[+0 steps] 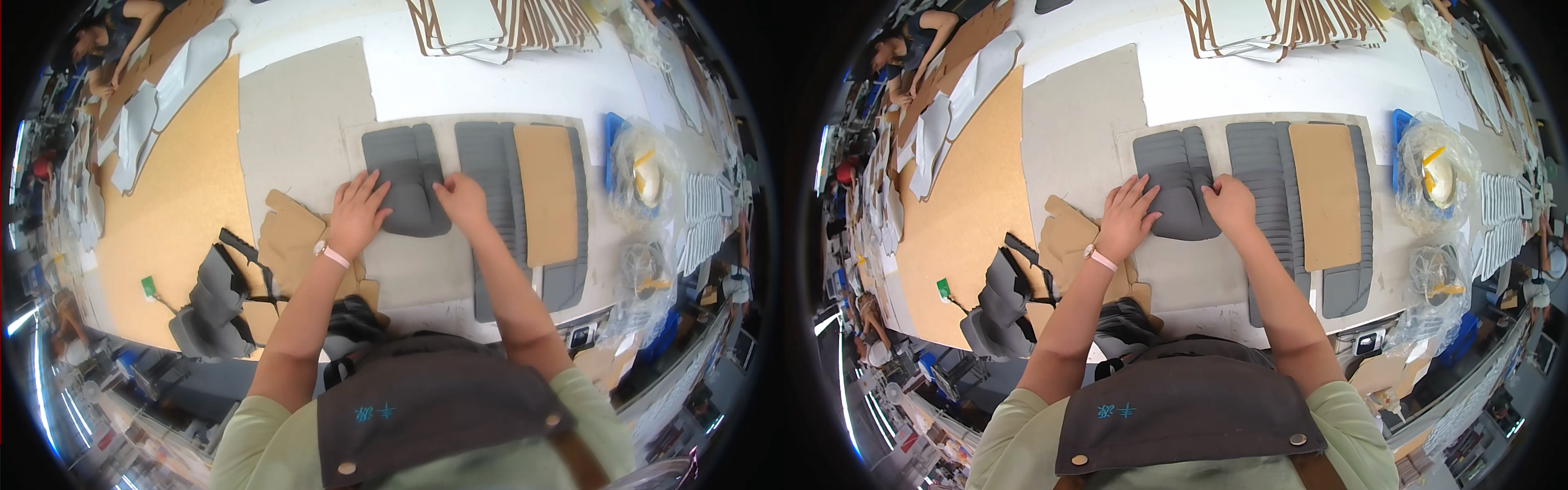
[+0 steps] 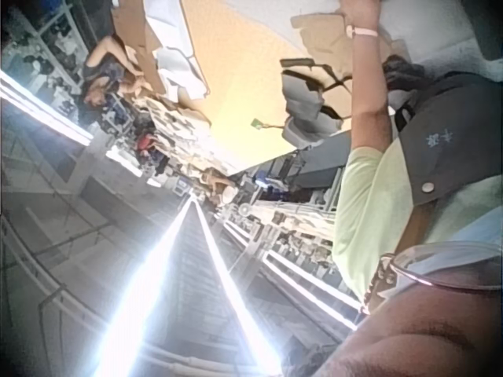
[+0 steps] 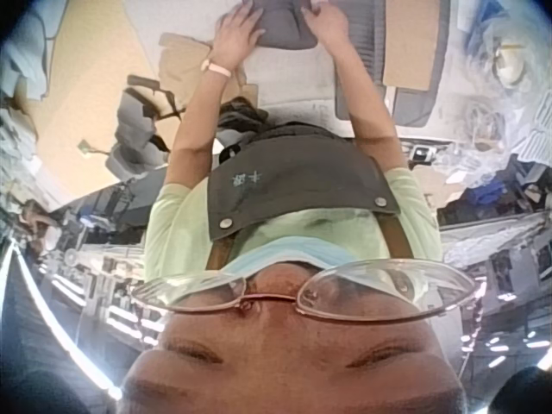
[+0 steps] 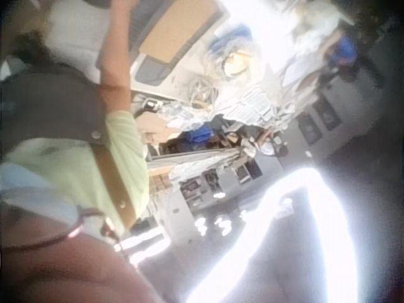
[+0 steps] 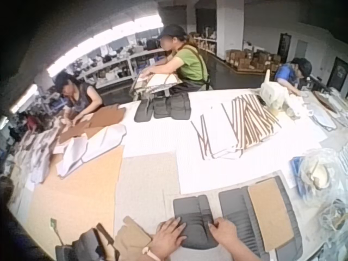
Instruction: The person assembles grey leather pieces by hand, aligning them onto cardboard templates on a workshop table.
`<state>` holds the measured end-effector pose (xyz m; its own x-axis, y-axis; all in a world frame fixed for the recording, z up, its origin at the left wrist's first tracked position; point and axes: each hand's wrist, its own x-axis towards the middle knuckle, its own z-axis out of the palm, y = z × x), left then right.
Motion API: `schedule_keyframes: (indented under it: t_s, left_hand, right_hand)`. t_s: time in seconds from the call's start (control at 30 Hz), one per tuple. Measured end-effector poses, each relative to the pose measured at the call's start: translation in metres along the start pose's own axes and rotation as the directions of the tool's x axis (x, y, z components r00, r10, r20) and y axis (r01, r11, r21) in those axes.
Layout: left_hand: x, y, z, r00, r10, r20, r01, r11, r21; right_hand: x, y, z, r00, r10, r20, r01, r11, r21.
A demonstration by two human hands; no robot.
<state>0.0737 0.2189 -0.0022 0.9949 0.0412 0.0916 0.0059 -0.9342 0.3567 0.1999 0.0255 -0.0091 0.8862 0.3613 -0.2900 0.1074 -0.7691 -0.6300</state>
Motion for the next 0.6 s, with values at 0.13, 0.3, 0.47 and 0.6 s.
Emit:
schedule_keyframes:
  t_s: [0.13, 0.3, 0.47, 0.6]
  left_hand:
    - [0.0021, -0.0015, 0.0005, 1.000, 0.000, 0.029, 0.000, 1.000, -0.001]
    - [0.0043, -0.0031, 0.0011, 0.999, 0.004, 0.038, -0.004, 1.000, -0.006]
    - [0.0043, -0.0030, -0.0012, 0.999, 0.006, 0.035, -0.005, 1.000, -0.006]
    - [0.0041, -0.0024, -0.0010, 0.999, 0.010, 0.030, -0.010, 1.000, -0.008]
  right_hand:
    - [-0.0055, -0.0008, 0.0012, 0.999, 0.038, 0.017, -0.037, 0.998, -0.050]
    - [-0.0028, -0.0001, 0.0044, 0.999, 0.040, -0.025, -0.041, 0.997, -0.066]
    - [-0.0010, -0.0014, 0.0049, 0.998, 0.058, -0.021, -0.059, 0.997, -0.046]
    - [-0.0013, -0.0001, 0.0071, 0.998, 0.053, -0.026, -0.054, 0.997, -0.047]
